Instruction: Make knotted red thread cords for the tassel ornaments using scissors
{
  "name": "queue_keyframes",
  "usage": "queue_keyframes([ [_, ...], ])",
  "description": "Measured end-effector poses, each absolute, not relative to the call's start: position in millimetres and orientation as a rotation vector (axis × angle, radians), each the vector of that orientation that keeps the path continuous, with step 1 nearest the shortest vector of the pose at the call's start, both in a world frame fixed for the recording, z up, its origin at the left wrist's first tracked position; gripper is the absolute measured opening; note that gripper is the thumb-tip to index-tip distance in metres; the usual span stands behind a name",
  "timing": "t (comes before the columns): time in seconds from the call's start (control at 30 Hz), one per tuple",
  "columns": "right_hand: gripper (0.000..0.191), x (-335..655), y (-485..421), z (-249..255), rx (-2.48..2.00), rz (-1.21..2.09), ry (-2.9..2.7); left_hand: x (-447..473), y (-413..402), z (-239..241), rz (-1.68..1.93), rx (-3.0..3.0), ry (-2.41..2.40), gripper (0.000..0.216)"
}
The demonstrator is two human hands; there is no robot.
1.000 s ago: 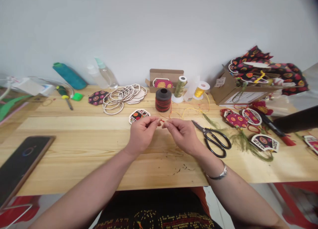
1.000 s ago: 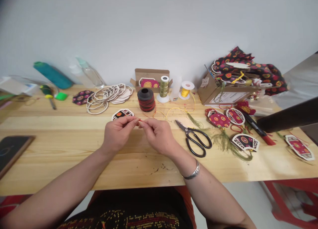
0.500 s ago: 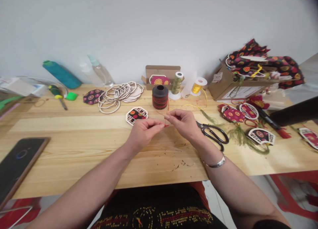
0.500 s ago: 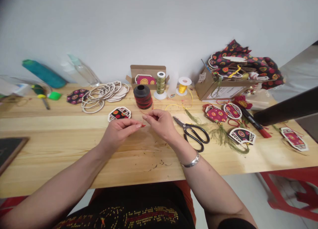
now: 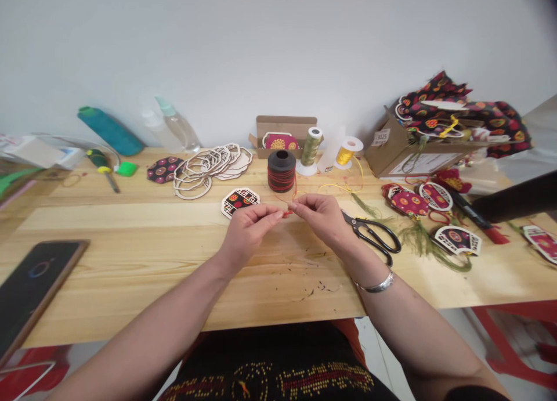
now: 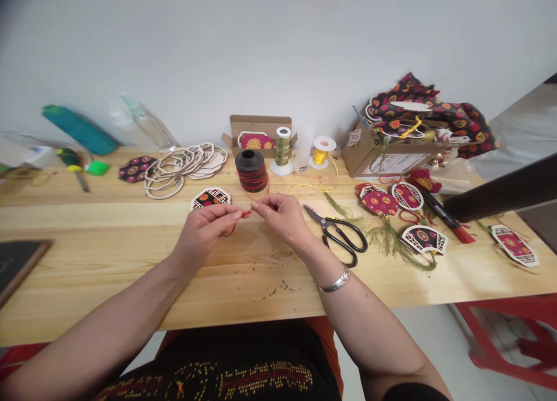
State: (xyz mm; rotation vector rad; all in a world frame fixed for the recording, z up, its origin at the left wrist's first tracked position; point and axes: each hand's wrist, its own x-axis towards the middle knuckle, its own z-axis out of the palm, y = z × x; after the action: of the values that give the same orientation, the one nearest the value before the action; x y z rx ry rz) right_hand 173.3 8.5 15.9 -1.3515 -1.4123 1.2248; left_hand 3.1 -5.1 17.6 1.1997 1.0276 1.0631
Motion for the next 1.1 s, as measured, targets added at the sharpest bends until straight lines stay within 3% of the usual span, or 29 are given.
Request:
queue_keyframes([
  [0.43, 0.028, 171.8, 6.3, 17.7, -1.351, 1.226, -1.41, 3.8, -3.4, 19.3, 1.068, 1.216, 1.117, 0.024],
  [0.77, 0.025, 172.7, 8.5, 17.3, -1.327, 1.205, -1.395, 5.7, -3.4, 27.1, 0.868, 1.288, 1.183, 0.012],
  [1.1, 0.025, 177.6, 11.0, 18.2, -1.335, 1.018, -1.406, 2.1, -3.2, 19.6, 0.73, 1.229, 1.036, 0.014],
])
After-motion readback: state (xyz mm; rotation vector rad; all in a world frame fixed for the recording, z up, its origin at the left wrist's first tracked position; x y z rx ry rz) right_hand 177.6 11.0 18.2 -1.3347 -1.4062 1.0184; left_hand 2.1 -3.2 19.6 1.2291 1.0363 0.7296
